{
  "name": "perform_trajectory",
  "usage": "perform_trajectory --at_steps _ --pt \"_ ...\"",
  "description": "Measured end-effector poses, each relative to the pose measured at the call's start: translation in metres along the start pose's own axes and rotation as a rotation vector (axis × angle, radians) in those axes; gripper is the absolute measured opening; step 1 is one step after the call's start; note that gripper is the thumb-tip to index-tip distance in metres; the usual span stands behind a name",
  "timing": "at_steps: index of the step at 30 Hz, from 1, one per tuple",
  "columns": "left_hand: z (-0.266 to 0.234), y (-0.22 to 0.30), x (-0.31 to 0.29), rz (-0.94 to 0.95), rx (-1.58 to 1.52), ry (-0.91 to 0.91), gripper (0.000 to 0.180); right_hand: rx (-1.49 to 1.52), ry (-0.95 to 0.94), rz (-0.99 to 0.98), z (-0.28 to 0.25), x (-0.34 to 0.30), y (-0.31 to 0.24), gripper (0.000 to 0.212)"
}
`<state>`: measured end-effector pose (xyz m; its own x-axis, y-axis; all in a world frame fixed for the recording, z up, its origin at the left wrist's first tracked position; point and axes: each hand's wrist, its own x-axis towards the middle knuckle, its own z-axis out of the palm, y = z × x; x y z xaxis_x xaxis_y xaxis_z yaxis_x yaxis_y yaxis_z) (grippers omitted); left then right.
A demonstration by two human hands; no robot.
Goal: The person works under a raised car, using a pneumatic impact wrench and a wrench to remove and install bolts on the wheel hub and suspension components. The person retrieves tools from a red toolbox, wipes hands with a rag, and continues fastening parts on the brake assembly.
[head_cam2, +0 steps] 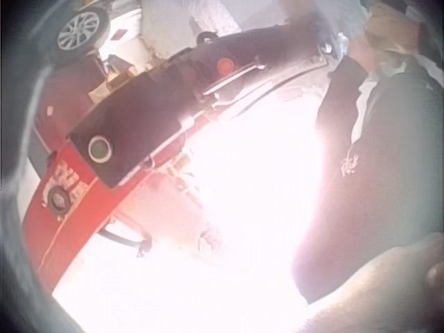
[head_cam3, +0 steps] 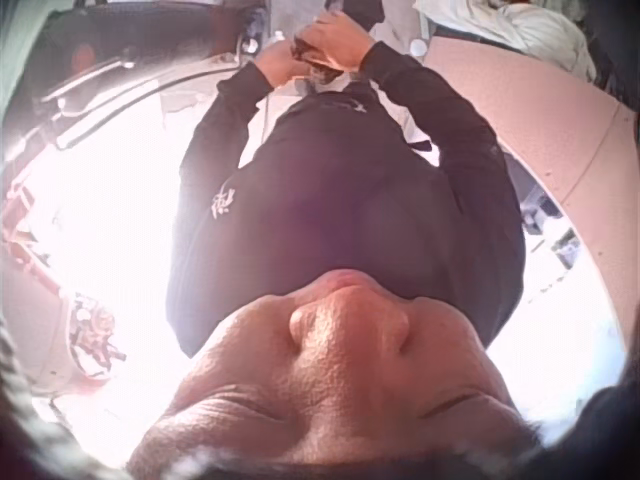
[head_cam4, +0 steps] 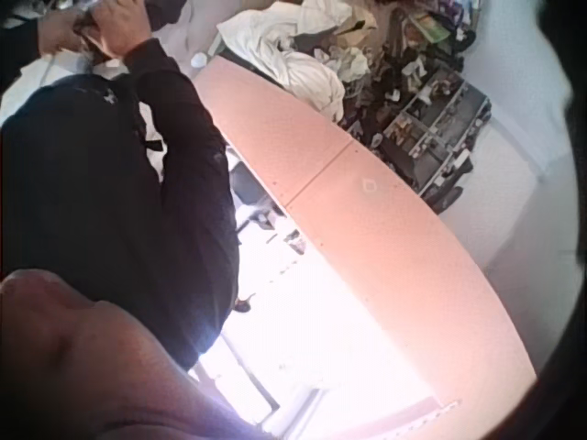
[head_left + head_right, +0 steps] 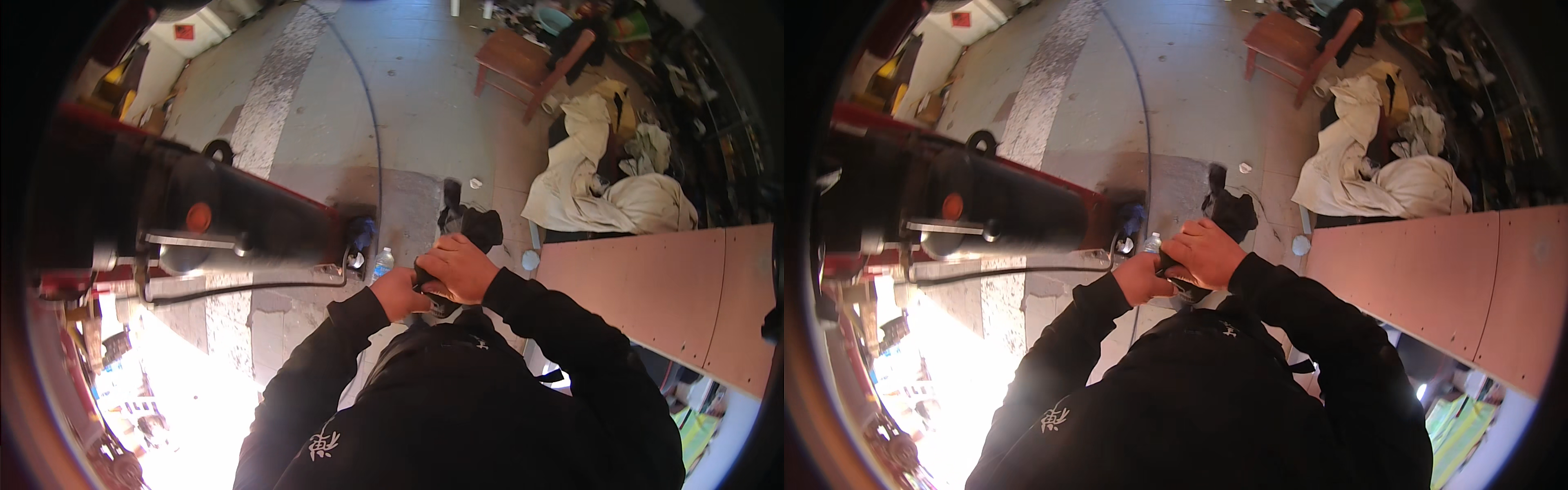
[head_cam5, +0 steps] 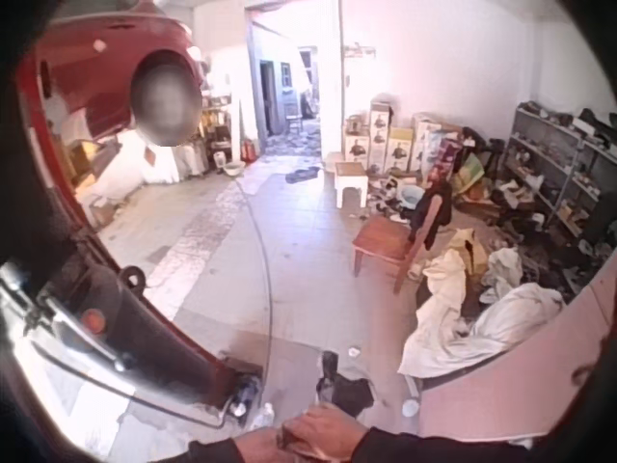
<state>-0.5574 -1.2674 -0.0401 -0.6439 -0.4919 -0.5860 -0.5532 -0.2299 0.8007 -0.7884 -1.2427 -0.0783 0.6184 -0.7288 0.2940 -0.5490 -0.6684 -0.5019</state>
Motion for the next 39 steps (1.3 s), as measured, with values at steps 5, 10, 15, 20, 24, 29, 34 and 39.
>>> perform_trajectory --at_steps 5,10,15,20,24,29,34,39 --pt "0.045 -0.009 -0.049 -0.050 -0.024 0.246 0.029 0.073 -0.142 -0.280 0.006 0.014 0.008 0.038" --pt "0.094 -0.022 -0.128 -0.030 -0.173 0.373 0.025 -0.028 -0.189 -0.524 0.004 0.014 0.024 0.040" --pt "0.157 -0.037 -0.215 -0.260 -0.694 0.474 0.023 0.135 0.048 0.066 -0.031 0.046 0.067 0.046" --pt "0.209 -0.056 -0.227 0.126 -1.308 0.609 0.027 1.099 -0.020 0.407 -0.050 0.035 0.026 0.055" --pt "0.212 -0.056 -0.170 0.340 -1.385 0.577 0.036 2.014 -0.099 0.525 -0.031 0.018 -0.061 0.065" --pt "0.208 -0.044 -0.128 0.404 -1.505 0.463 0.065 1.985 -0.058 0.273 -0.013 0.025 -0.107 0.041" --pt "0.201 -0.038 -0.128 0.326 -1.449 0.377 0.063 1.899 -0.107 0.451 0.002 0.023 -0.127 0.040" --pt "0.197 -0.047 -0.121 0.268 -1.292 0.513 0.070 1.677 -0.193 0.761 0.014 0.000 -0.155 0.041"
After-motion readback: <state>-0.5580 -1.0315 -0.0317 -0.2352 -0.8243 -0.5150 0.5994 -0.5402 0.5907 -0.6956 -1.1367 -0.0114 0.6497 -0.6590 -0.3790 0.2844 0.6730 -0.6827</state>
